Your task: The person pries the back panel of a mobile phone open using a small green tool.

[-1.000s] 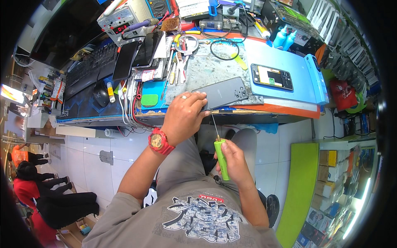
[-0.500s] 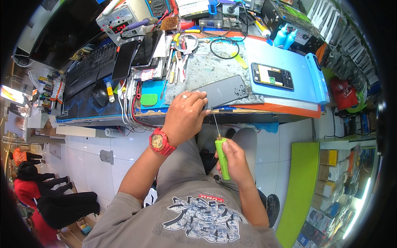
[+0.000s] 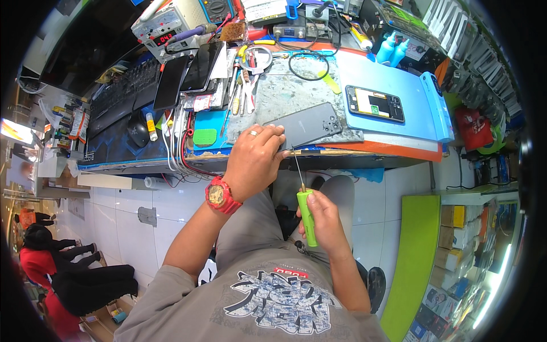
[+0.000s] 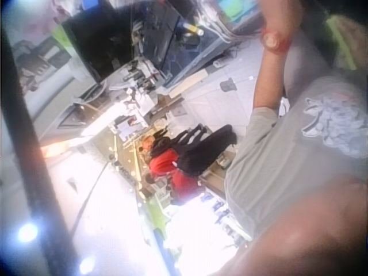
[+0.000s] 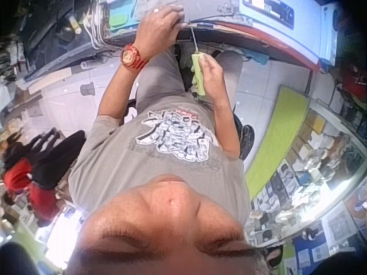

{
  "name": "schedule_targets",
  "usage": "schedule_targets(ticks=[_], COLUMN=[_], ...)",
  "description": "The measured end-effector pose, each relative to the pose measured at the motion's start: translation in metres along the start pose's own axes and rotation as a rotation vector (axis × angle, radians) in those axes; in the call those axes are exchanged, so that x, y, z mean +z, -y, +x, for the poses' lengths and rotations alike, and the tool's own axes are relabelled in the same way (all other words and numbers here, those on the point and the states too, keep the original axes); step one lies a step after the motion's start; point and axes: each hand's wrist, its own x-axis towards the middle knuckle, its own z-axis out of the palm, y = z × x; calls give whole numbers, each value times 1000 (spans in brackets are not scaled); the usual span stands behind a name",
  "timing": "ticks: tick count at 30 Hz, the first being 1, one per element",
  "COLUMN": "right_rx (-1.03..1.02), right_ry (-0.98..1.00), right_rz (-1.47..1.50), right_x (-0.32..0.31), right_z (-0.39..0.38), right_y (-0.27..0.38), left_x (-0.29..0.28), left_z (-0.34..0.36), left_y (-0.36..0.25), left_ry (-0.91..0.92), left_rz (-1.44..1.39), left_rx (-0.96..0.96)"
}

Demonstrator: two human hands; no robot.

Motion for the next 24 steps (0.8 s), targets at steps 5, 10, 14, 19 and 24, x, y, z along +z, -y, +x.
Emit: schedule_targets(ticks=[5, 10, 14, 19, 24], right_rx=[-2, -6, -8, -13, -22], right_ry=[-2, -3, -11, -5, -3], right_rz=[0, 2, -4, 9, 5], right_x=[-1, -1, -1, -2, -3], right_z=[0, 1, 0, 2, 3], right_y=[1, 1, 2, 1, 1], left_x=[0, 1, 1, 1, 1], left_z=[0, 0, -1, -1, -1], left_y=[0, 1, 0, 1, 1], left_ry=[-6, -6, -3, -5, -5], left_rz=[-8, -16, -13, -10, -8], left_rx=[4, 1, -5, -4, -3])
